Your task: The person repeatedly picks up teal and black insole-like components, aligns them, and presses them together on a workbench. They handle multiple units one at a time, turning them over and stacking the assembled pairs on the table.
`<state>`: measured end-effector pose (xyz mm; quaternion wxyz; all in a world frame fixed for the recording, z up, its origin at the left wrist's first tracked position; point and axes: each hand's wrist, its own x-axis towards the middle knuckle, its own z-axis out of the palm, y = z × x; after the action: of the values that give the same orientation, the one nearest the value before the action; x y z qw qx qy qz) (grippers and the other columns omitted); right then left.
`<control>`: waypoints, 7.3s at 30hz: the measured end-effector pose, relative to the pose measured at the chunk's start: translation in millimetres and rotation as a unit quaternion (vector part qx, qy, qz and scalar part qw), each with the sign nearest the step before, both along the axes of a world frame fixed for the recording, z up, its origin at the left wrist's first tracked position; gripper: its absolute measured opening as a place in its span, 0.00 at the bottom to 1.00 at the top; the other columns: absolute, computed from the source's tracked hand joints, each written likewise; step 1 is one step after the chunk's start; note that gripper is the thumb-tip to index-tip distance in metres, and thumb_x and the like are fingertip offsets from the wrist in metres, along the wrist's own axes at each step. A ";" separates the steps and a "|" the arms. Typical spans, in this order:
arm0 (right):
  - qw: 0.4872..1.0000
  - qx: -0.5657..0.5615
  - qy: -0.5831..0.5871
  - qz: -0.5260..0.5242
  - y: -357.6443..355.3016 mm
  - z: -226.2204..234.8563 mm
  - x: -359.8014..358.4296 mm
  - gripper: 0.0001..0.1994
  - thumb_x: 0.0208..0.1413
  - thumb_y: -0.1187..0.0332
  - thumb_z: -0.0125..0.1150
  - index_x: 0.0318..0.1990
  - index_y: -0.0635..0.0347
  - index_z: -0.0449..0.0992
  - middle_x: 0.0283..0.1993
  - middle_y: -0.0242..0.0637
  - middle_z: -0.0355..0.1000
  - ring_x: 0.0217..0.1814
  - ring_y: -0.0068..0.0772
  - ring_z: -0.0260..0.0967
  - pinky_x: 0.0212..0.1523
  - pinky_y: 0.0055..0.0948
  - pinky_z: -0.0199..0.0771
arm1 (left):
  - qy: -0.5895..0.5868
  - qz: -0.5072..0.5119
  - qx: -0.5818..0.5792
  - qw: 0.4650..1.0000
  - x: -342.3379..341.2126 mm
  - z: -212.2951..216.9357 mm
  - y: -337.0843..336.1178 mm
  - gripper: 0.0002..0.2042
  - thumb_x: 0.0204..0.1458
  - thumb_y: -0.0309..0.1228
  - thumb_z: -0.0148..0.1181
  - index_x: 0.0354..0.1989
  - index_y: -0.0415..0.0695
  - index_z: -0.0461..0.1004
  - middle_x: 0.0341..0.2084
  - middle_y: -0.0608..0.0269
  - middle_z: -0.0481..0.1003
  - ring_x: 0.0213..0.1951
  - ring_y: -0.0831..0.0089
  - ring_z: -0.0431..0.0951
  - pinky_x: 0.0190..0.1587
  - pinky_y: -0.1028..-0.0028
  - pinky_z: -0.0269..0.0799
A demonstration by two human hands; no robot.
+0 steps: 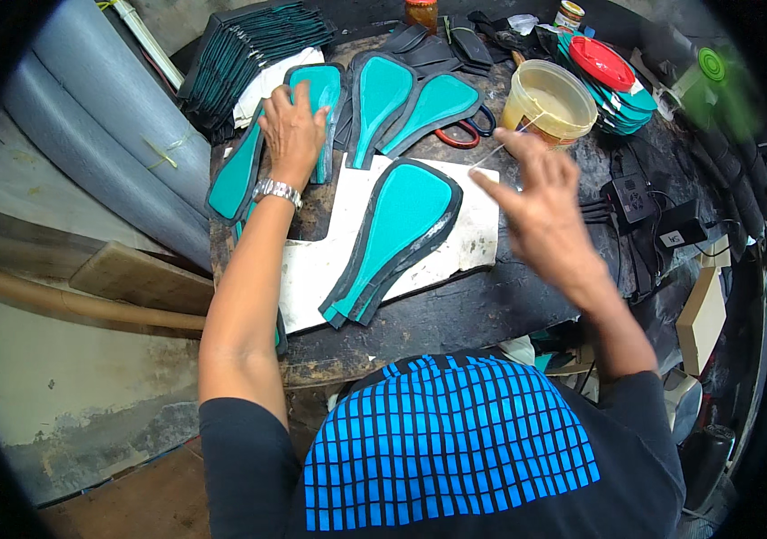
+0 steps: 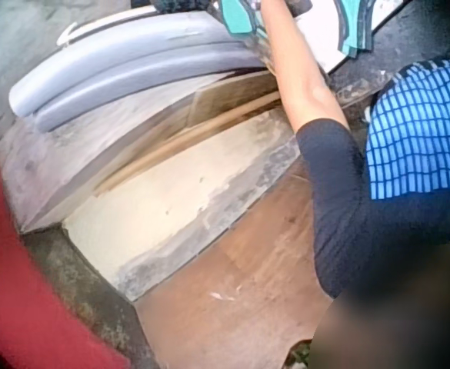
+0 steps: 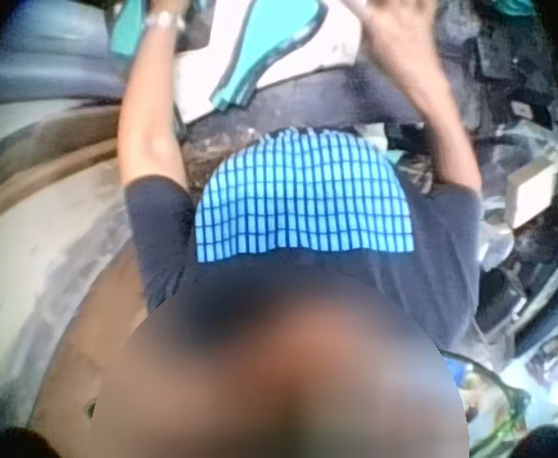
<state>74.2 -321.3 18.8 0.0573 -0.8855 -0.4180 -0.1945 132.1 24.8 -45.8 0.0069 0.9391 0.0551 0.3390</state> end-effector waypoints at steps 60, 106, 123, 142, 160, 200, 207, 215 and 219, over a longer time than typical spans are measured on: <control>0.988 -0.001 0.091 0.123 68.7 -93.8 -89.8 0.32 0.60 0.44 0.52 0.71 0.38 0.61 0.80 0.34 0.40 0.82 0.44 0.29 0.69 0.76 0.16 | 0.372 -0.330 -0.372 0.784 -94.4 8.2 -44.9 0.27 0.50 0.31 0.68 0.62 0.60 0.74 0.42 0.61 0.69 0.42 0.68 0.68 0.51 0.69 0.68; 0.995 0.020 0.091 0.044 2.8 -89.8 -17.2 0.23 0.61 0.65 0.50 0.64 0.55 0.68 0.76 0.46 0.47 0.81 0.56 0.31 0.71 0.72 0.23 | 0.435 -0.252 -0.333 0.798 -101.4 31.5 -60.3 0.29 0.49 0.29 0.67 0.63 0.58 0.72 0.35 0.59 0.66 0.39 0.64 0.69 0.49 0.68 0.68; 0.984 -0.021 0.161 0.076 -6.2 -84.4 -15.4 0.23 0.67 0.53 0.42 0.69 0.22 0.62 0.80 0.39 0.40 0.82 0.55 0.22 0.69 0.77 0.18 | 0.382 -0.227 -0.250 0.860 -119.4 27.5 -77.3 0.29 0.49 0.30 0.58 0.65 0.53 0.70 0.40 0.50 0.65 0.45 0.57 0.69 0.55 0.64 0.66; 0.866 0.007 0.429 0.258 66.9 -41.3 63.4 0.61 0.42 0.72 0.71 0.76 0.52 0.27 0.67 0.65 0.59 0.71 0.58 0.57 0.72 0.43 0.55 | 0.211 -0.267 -0.063 0.938 -160.0 25.2 -73.7 0.35 0.43 0.22 0.59 0.64 0.42 0.57 0.54 0.49 0.66 0.59 0.49 0.64 0.58 0.53 0.61; 0.963 0.227 -0.028 -0.140 -22.1 15.3 91.8 0.19 0.56 0.68 0.62 0.57 0.45 0.78 0.55 0.48 0.70 0.47 0.50 0.72 0.48 0.44 0.75 | 0.355 -0.242 -0.555 0.713 -112.4 34.8 -92.2 0.34 0.44 0.22 0.68 0.63 0.32 0.64 0.53 0.49 0.74 0.53 0.63 0.75 0.59 0.69 0.69; 0.978 0.133 0.159 0.033 38.1 -87.8 54.8 0.25 0.61 0.51 0.52 0.62 0.52 0.73 0.79 0.47 0.37 0.81 0.58 0.24 0.71 0.71 0.22 | 0.320 -0.152 -0.386 0.851 -136.6 14.4 -53.1 0.22 0.51 0.27 0.63 0.56 0.38 0.70 0.53 0.49 0.71 0.57 0.56 0.71 0.60 0.64 0.65; 0.996 -0.002 0.064 0.063 44.2 -94.1 51.1 0.30 0.62 0.47 0.48 0.64 0.59 0.69 0.78 0.49 0.40 0.82 0.55 0.25 0.71 0.72 0.19 | 0.296 -0.167 -0.373 0.863 -138.7 14.9 -55.6 0.21 0.52 0.26 0.61 0.56 0.40 0.69 0.53 0.49 0.72 0.57 0.56 0.71 0.60 0.64 0.65; 0.998 0.017 0.018 0.066 34.6 -78.7 67.0 0.23 0.61 0.53 0.50 0.63 0.42 0.71 0.78 0.43 0.44 0.81 0.54 0.29 0.71 0.71 0.19 | 0.302 -0.159 -0.403 0.849 -136.9 14.2 -55.8 0.21 0.51 0.24 0.62 0.56 0.41 0.69 0.52 0.52 0.72 0.55 0.60 0.73 0.58 0.65 0.66; 0.995 -0.026 -0.010 0.093 45.0 -86.1 85.5 0.25 0.66 0.47 0.42 0.71 0.27 0.60 0.80 0.40 0.37 0.82 0.53 0.25 0.71 0.70 0.16 | 0.296 -0.164 -0.423 0.840 -137.7 18.1 -56.3 0.21 0.52 0.24 0.62 0.55 0.40 0.69 0.52 0.51 0.72 0.54 0.61 0.73 0.58 0.66 0.67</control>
<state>159.7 -276.3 -67.3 0.0481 -0.8419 -0.5041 -0.1867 -5.6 -31.6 -27.6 0.4426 0.8957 0.0381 -0.0178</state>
